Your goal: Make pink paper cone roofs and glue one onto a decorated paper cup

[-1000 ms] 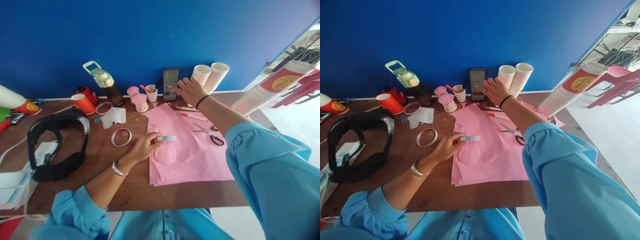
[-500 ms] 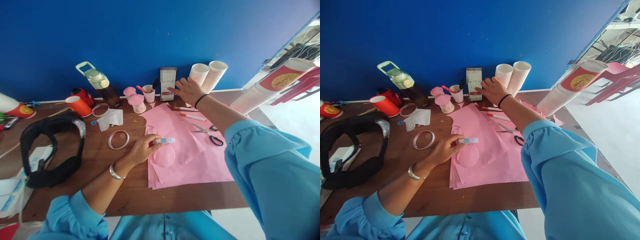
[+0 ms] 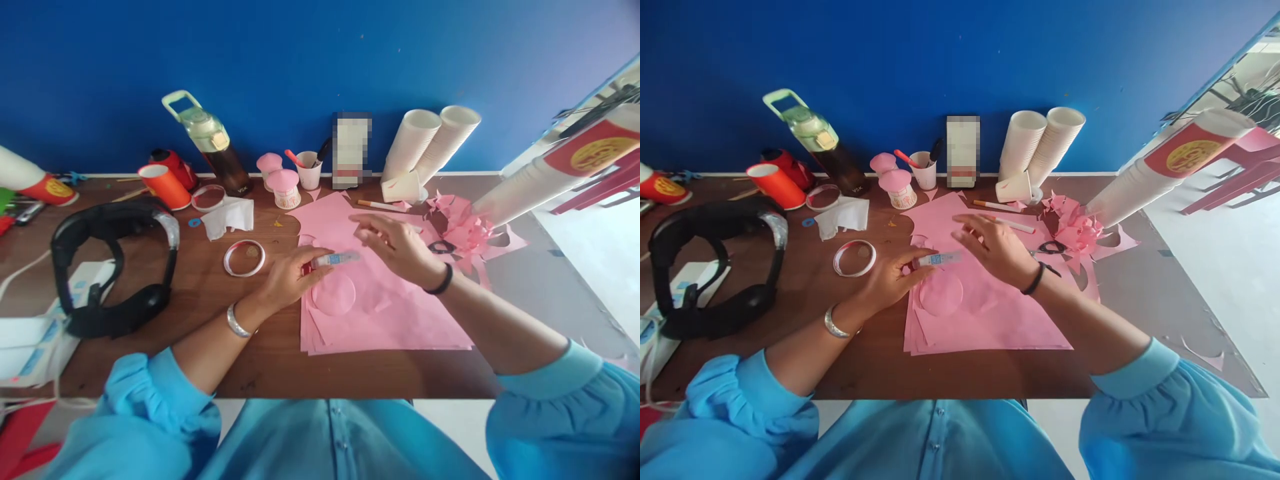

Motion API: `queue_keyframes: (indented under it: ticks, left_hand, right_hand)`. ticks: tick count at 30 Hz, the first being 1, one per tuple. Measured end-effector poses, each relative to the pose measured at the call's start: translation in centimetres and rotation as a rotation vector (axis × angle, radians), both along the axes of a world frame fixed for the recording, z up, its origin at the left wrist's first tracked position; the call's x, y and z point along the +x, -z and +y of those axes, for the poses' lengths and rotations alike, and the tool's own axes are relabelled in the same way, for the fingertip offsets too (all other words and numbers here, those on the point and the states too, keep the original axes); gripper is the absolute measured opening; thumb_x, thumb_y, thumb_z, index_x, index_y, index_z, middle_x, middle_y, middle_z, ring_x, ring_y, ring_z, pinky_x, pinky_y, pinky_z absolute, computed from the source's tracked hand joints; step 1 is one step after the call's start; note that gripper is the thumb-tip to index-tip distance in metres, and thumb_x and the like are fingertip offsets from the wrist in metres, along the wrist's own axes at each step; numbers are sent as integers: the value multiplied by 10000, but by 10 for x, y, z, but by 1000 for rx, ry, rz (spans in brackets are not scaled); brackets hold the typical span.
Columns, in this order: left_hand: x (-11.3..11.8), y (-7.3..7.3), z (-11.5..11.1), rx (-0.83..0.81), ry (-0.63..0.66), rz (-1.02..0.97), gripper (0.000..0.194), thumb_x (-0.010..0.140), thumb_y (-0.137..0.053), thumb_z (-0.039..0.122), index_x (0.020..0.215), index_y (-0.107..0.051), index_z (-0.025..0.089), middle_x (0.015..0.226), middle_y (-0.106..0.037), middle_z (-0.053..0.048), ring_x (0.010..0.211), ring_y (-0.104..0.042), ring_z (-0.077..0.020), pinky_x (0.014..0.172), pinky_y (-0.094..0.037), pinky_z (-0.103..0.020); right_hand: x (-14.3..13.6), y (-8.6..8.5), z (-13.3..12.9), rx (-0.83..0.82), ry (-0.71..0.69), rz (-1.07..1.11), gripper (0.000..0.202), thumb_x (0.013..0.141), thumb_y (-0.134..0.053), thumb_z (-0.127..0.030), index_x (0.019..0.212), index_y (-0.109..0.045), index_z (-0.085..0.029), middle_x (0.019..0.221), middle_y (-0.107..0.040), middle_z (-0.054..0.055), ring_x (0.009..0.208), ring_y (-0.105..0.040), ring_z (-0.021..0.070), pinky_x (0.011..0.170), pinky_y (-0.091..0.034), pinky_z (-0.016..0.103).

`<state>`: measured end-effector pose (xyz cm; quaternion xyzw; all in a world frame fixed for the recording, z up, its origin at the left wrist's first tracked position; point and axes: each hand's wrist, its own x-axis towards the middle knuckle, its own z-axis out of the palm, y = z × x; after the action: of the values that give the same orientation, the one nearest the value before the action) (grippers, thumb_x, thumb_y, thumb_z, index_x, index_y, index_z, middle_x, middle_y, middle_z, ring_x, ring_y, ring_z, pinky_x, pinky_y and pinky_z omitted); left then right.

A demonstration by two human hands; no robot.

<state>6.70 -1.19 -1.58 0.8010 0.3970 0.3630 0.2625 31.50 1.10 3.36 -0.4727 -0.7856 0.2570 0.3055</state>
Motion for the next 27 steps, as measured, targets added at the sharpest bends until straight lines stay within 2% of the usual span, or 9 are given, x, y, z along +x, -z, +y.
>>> queue_keyframes:
  ticks: [2,4,7,10,12,14,18,22,27]
  left_hand:
    - [1,-4,-3,79,15,39,352,962,-659,486,1147,-735,197,918,-775,-47,719,-671,-138,675,-525,-264]
    - [3,-7,-6,173,45,103,383,971,-631,513,1143,-731,187,877,-774,-49,695,-675,-141,659,-525,-265]
    - [7,-9,-11,293,82,177,398,982,-609,510,1146,-723,167,891,-789,-61,710,-706,-150,677,-539,-267]
    - [6,-10,-11,307,98,199,401,985,-600,509,1146,-729,166,935,-805,-70,742,-736,-155,700,-550,-261]
    - [-1,-12,-6,282,62,180,392,978,-608,516,1095,-749,170,882,-802,-53,667,-712,-136,668,-536,-246]
    - [-10,-14,0,252,-10,154,359,965,-638,506,1044,-766,180,850,-796,-34,608,-673,-118,645,-519,-237]
    - [-23,-12,16,205,-90,203,311,974,-651,451,1128,-755,202,920,-775,-35,728,-674,-143,741,-525,-270]
    - [-26,5,28,208,-132,414,258,998,-597,360,1146,-745,210,1020,-728,-72,882,-672,-204,799,-535,-327]
    - [-28,15,31,191,-138,514,279,942,-665,318,1179,-735,189,1059,-688,-95,1003,-641,-265,932,-534,-425]
  right_hand:
    - [-4,6,-22,-243,-86,132,478,999,-539,-550,1214,-706,-157,819,-715,49,665,-652,157,625,-505,289]
    - [-8,9,-35,-376,-105,216,444,975,-571,-550,1094,-734,-155,685,-642,2,558,-568,124,537,-451,265]
    - [-10,10,-45,-386,-81,284,377,961,-600,-503,992,-742,-155,645,-590,-23,525,-485,100,505,-402,256]
    - [0,11,-48,-352,-46,329,316,942,-643,-462,976,-749,-166,639,-581,-27,532,-463,98,501,-380,255]
    - [14,12,-47,-309,57,425,288,918,-692,-459,973,-753,-183,636,-569,-29,532,-440,98,496,-354,256]
    - [29,15,-45,-274,188,635,276,885,-745,-476,911,-738,-201,624,-522,-36,535,-413,98,492,-327,253]
    - [42,21,-43,-503,192,1017,340,806,-838,-462,732,-636,-199,624,-436,-35,569,-376,97,496,-278,236]
    - [28,26,-45,-722,93,1092,318,830,-811,-468,790,-656,-193,653,-440,-28,568,-337,94,502,-273,238]
    - [19,36,-49,-744,-14,1043,290,849,-801,-424,1019,-735,-199,763,-547,-4,632,-438,113,560,-392,261]
